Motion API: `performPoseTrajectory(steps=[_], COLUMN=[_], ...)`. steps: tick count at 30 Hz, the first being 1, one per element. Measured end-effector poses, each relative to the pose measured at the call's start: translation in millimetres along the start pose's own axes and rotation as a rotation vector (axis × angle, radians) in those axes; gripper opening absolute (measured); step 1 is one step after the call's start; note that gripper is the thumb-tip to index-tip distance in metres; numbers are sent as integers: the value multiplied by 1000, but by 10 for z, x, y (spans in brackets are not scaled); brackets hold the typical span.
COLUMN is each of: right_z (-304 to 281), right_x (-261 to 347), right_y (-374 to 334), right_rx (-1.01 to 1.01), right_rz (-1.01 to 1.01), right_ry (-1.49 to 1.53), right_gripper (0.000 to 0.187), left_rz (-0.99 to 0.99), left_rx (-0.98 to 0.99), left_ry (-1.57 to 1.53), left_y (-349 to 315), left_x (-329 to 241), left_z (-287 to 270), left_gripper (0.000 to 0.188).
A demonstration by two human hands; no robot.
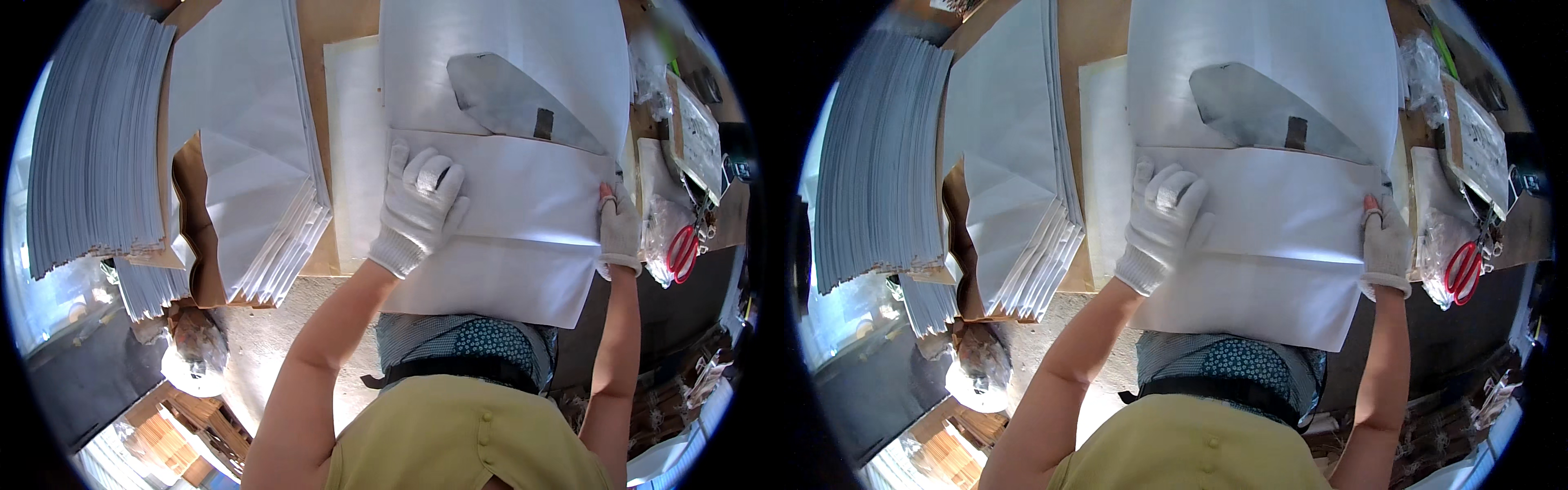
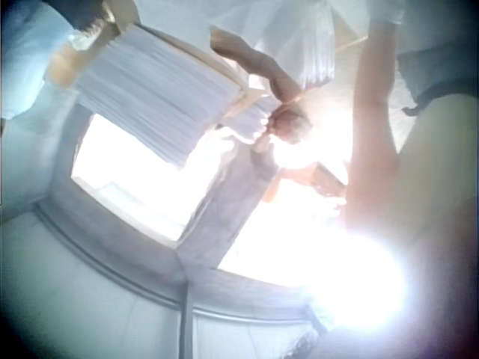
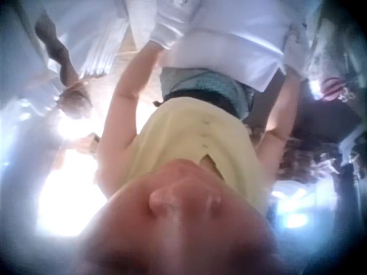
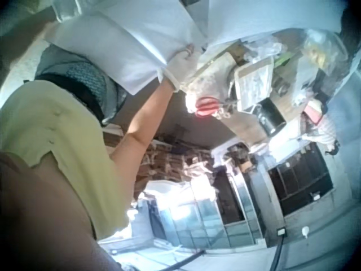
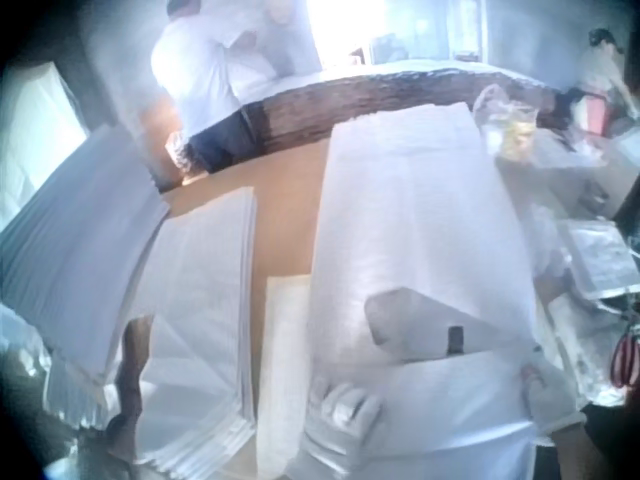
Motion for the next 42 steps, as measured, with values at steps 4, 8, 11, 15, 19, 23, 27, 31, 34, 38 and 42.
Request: performPoseTrajectory(steps=[4, 8, 11, 15, 19, 23, 27, 31, 34, 38, 42], right_z=[268, 1105, 1104, 479, 336, 299, 334, 167, -359, -755, -657], right_x=[410, 1249, 1184, 475, 431, 392, 379, 584, 991, 1381, 1297], right_y=[-95, -417, -447, -291, -292, -112, -52, -66, -274, -531, -539], right_rx=[-272, -257, -153, -291, -263, -334, -440, -478, -330, -154, 191], right_rz=[-369, -793, -803, -759, -836, -865, -717, -681, -763, -1113, -739], right_ry=[-750, -303, -135, -257, -249, -212, -58, 4, -4, -97, -257], right_gripper=[50, 59, 53, 50, 50, 46, 41, 38, 29, 11, 15], left_rz=[-67, -169, -161, -129, -108, -103, 61, 80, 19, 200, 226], left_rx=[162, 337, 161, 25, -27, -6, -159, -61, 121, 115, 220], left_ry=[17, 87, 99, -47, 16, -15, -56, -110, -122, -44, 19], left_y=[101, 287, 140, -99, -57, 6, 500, 882, 941, 734, 435], left_x=[-98, -182, 3, 342, 266, 344, -29, -356, -440, -792, -1193], left_z=[-15, 88, 132, -15, -69, 90, 7, -75, -377, -862, -1173], left_gripper=[38, 34, 35, 35, 38, 42, 49, 48, 44, 38, 22])
Point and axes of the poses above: each hand's wrist, its own y-axis towards the middle knuckle, its own z-axis out of the palm, x = y × z, the point moved 3 cm from there along y, towards the middle knuckle, and after that the axes turned 8 degrees about y, right-handed, at the moved point
